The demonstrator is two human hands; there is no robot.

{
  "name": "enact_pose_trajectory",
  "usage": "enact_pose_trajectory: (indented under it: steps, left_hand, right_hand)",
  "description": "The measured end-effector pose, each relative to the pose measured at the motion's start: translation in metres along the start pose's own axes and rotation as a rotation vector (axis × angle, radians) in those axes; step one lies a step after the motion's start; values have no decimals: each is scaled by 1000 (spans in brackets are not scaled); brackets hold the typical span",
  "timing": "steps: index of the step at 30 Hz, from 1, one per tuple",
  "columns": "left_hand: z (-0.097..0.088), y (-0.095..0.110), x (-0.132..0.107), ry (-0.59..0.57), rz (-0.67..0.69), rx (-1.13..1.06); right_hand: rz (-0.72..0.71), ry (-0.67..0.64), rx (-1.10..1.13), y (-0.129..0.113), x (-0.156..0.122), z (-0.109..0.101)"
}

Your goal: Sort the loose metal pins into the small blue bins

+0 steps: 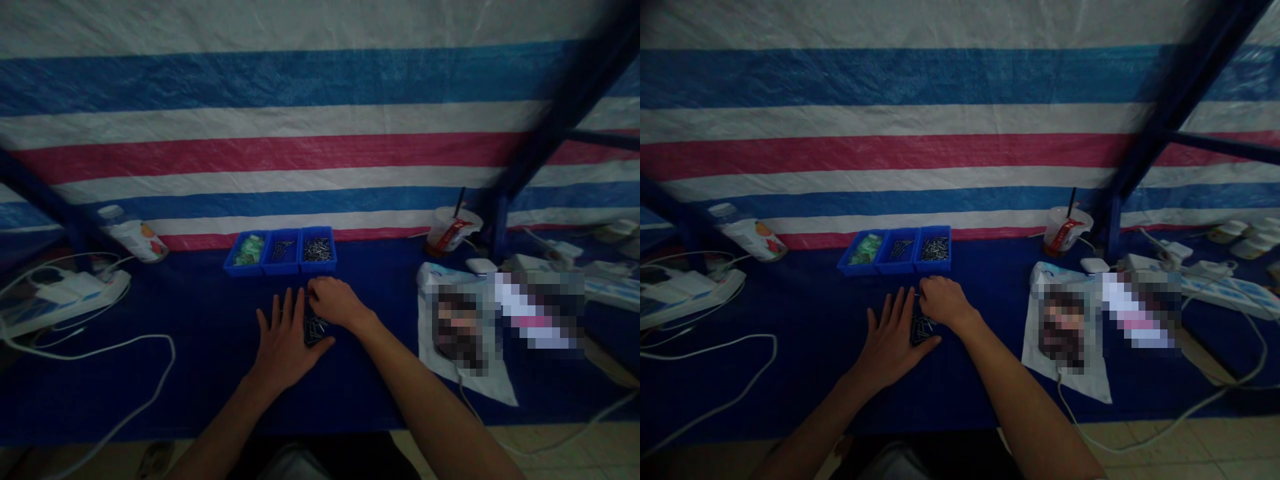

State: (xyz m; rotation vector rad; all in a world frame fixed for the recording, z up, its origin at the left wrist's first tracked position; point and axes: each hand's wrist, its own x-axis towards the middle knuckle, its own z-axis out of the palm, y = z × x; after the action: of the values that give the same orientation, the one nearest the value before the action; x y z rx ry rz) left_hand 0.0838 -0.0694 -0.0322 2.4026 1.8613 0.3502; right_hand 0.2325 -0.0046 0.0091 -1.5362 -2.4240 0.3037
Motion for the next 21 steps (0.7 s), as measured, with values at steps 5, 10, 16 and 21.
enact_pose_trajectory:
  steps: [5, 10, 16, 21]
  left_hand:
    - [-2, 10, 14, 16, -36, -10]
    - [-1, 9, 20, 20, -55, -43]
    - [-2, 6, 25, -24, -51, -50]
    - [-5, 6, 30, -48, -51, -28]
  right_hand:
    - [22, 70, 78, -3, 4, 12]
    - [183, 248, 274, -5, 11, 27]
    - [153, 334, 475, -3, 17, 36]
    - [234, 407, 573, -10, 21, 39]
